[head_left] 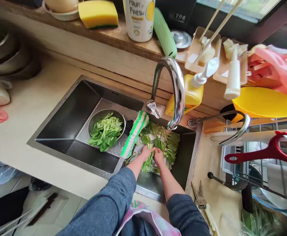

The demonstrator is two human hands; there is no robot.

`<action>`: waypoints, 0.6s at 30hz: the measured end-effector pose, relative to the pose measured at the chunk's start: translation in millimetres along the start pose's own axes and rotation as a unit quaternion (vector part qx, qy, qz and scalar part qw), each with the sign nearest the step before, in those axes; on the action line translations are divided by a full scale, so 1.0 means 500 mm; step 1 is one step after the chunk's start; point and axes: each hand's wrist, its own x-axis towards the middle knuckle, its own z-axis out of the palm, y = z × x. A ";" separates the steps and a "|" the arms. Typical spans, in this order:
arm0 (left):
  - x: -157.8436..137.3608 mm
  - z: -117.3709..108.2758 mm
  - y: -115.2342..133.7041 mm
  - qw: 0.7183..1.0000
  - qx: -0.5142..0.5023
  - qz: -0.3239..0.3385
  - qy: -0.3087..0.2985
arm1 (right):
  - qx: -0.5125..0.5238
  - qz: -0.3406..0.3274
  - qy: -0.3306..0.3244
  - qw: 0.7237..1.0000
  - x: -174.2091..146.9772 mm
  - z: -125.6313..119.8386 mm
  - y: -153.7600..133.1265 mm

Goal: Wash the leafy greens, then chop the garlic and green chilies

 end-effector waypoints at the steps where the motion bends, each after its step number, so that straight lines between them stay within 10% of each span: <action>1: 0.008 0.001 -0.005 1.000 0.004 0.004 0.005 | -0.001 0.006 0.000 1.000 0.005 0.000 0.008; 18: 0.018 -0.006 -0.028 0.997 0.033 0.039 -0.049 | -0.011 0.004 -0.014 1.000 0.000 -0.021 0.033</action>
